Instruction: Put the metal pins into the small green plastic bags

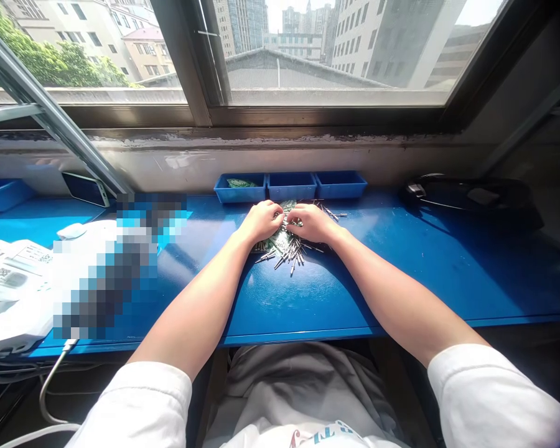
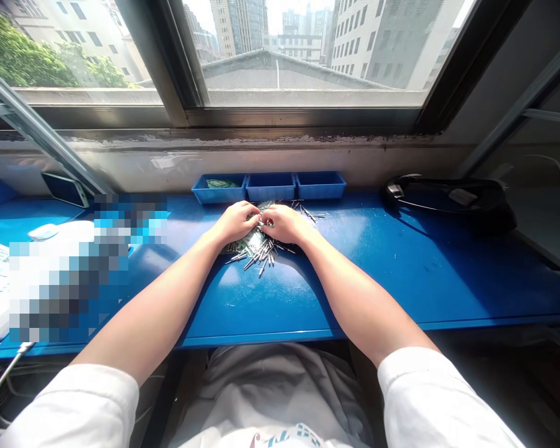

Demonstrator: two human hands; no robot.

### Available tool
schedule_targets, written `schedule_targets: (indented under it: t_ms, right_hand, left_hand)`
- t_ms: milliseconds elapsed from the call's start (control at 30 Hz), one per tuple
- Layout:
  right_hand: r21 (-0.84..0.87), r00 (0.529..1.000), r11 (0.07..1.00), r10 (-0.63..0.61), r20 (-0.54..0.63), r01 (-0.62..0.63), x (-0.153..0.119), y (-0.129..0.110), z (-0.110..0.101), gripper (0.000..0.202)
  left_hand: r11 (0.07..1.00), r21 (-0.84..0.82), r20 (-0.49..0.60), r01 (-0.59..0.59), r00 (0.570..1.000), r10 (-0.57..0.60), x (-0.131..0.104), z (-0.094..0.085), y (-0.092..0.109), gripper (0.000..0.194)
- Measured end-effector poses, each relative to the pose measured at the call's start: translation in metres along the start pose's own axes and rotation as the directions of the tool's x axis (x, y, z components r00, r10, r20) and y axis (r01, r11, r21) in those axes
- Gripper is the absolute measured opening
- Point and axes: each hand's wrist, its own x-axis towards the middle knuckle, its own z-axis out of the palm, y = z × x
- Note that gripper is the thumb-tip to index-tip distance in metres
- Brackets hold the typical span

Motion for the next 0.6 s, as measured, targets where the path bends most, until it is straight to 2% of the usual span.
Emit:
schedule_targets:
  t_ms: [133,267,400,600]
  right_hand:
    - [0.028,0.997,0.997,-0.077,-0.012,0.077,0.0007,-0.0015,0.0001,0.009]
    - [0.075,0.996,0.993,-0.092,0.001,0.092,0.0015,-0.0026,0.0008,0.009]
    - [0.156,0.999,0.986,-0.050,-0.020,0.053,0.0017,0.0002,0.0045,0.011]
    - [0.293,0.981,0.956,0.080,-0.174,-0.026,0.0017,0.0065,0.0065,0.012]
  left_hand:
    - [1.000,0.016,0.010,0.002,1.000,-0.003,0.0003,-0.0010,0.0009,0.028]
    - [1.000,0.009,0.017,0.007,1.000,-0.007,0.0004,-0.0009,0.0009,0.028]
    - [1.000,-0.012,0.011,0.008,1.000,-0.008,0.0004,-0.0009,0.0004,0.027]
    - [0.987,-0.146,-0.080,-0.072,0.995,0.061,0.0011,-0.0067,0.0061,0.027]
